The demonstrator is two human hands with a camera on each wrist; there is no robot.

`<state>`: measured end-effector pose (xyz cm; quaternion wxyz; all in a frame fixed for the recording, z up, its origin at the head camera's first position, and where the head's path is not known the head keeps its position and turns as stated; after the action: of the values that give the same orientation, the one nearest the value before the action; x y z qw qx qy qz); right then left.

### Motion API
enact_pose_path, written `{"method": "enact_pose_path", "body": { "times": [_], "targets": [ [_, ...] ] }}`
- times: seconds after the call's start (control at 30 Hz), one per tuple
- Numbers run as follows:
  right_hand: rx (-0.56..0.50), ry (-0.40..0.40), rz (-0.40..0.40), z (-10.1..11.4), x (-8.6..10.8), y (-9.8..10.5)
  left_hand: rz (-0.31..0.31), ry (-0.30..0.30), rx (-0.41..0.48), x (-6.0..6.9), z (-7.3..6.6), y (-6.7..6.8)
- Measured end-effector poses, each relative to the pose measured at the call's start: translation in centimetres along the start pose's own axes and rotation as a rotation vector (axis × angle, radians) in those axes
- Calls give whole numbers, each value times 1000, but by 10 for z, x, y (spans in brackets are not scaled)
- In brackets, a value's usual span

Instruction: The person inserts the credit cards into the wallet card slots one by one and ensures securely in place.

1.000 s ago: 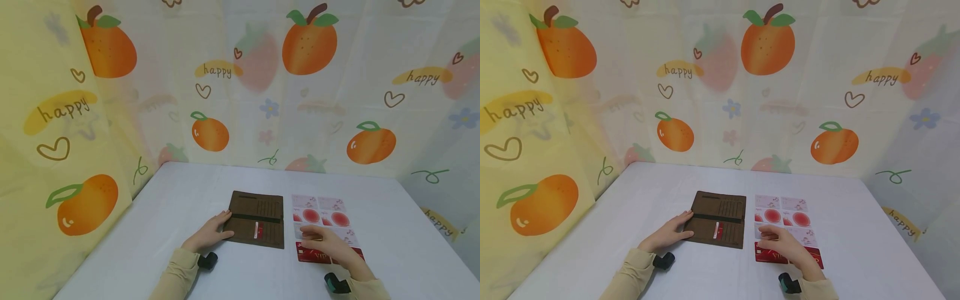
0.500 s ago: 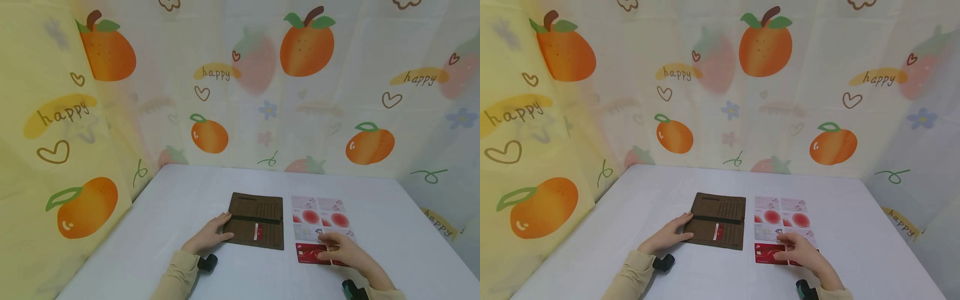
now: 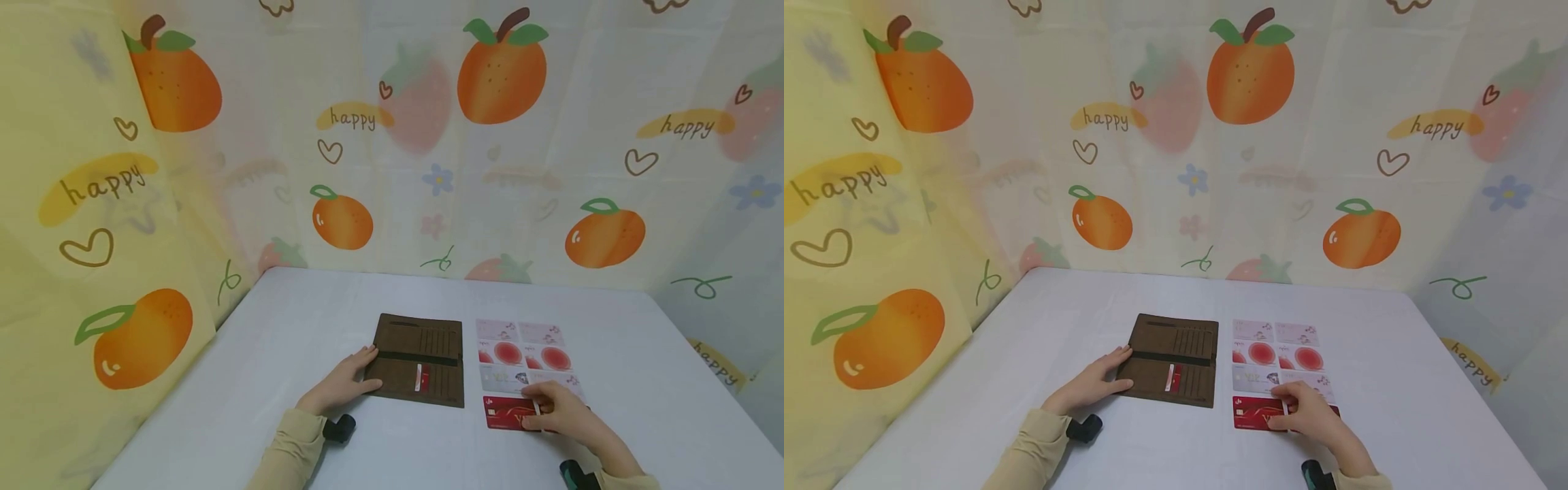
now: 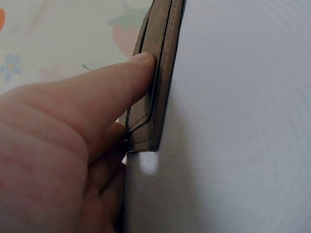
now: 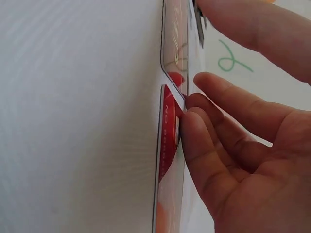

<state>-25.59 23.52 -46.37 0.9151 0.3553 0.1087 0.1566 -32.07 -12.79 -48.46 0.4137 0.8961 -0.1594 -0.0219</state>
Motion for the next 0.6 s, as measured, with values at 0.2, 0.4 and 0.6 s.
{"method": "enact_pose_path", "body": {
  "times": [0.2, 0.4, 0.6],
  "targets": [
    [4, 6, -1, 0, 1, -1, -2, 6, -7, 0, -2, 1],
    [31, 49, 18, 1, 2, -3, -1, 11, -3, 1, -3, 2],
    [29, 105, 27, 4, 1, -3, -2, 8, -13, 1, -1, 0]
  ]
}}
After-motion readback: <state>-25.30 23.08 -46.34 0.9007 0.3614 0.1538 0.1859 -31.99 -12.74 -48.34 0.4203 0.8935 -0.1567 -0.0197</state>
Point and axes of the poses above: each hand's wrist, its own x-axis away from the middle knuckle, its own y-axis out of the back of the hand, z = x × y, the point moved 7 cm from there along -x, towards the middle knuckle, and after that the axes turned 14 degrees about y, right-handed, at the moved point
